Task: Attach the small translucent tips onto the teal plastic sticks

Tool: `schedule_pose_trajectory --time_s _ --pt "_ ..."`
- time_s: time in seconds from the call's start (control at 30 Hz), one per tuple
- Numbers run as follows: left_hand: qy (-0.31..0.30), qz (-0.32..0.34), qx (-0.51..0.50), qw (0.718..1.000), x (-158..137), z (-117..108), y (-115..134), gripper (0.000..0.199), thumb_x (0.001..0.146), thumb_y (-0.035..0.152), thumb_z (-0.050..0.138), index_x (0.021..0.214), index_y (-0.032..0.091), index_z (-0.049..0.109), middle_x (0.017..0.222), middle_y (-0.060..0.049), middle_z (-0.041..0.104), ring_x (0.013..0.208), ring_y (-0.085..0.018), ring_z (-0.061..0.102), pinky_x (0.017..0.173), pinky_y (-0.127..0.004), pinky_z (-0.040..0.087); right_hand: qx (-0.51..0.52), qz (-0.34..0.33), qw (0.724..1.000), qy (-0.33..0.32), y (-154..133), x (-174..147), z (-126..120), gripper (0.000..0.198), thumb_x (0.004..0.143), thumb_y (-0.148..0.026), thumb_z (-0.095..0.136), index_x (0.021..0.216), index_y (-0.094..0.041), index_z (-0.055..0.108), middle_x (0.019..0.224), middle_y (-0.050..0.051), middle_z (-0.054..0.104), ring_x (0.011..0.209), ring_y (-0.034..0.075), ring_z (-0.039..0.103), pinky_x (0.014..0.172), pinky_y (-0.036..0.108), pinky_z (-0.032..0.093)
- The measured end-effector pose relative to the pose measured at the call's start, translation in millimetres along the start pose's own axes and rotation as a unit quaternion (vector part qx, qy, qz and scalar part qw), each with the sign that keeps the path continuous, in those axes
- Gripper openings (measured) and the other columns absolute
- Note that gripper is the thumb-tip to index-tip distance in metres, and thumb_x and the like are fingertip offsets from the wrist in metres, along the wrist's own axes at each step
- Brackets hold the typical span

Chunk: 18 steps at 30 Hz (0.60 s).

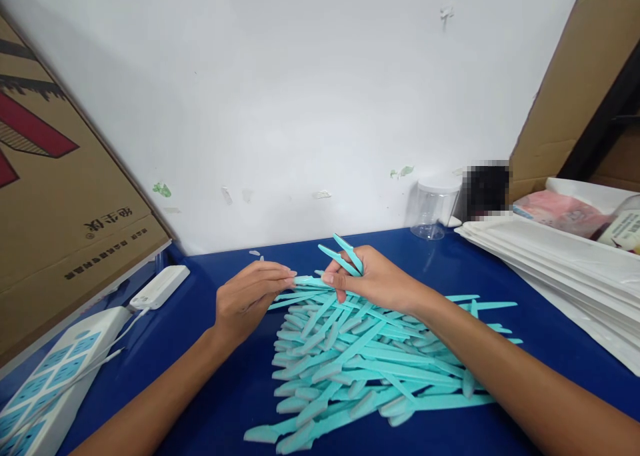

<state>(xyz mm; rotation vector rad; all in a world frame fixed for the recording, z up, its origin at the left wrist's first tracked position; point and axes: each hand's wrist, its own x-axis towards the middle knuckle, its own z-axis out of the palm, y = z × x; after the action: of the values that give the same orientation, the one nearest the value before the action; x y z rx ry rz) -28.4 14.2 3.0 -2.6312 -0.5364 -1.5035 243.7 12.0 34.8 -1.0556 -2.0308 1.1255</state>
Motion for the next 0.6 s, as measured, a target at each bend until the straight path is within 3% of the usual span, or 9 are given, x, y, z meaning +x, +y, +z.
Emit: schedule_pose_trajectory --time_s 0.27,0.6 --pt "-0.013 0.01 -0.018 1.0 -10.1 4.4 -0.6 0.037 0.089 0.0 0.068 0.117 0.024 0.072 0.11 -0.005 0.078 0.107 -0.021 0.071 0.086 -0.035 0.064 0.001 -0.006 1.0 -0.017 0.0 -0.1 2.2 0.034 0.093 -0.051 0.067 0.083 -0.021 0.077 0.067 0.003 0.073 0.073 0.02 0.068 0.083 0.037 0.052" --pt "-0.086 -0.028 -0.024 0.996 -6.2 10.0 -2.6 0.016 0.091 0.015 0.073 0.106 0.02 0.074 0.096 -0.004 0.08 0.094 -0.019 0.073 0.084 -0.032 0.061 -0.073 -0.024 0.997 -0.021 4.5 -0.4 -9.4 0.036 0.088 -0.051 0.071 0.074 -0.018 0.072 0.071 0.004 0.071 0.068 0.019 0.062 0.066 0.03 0.048"
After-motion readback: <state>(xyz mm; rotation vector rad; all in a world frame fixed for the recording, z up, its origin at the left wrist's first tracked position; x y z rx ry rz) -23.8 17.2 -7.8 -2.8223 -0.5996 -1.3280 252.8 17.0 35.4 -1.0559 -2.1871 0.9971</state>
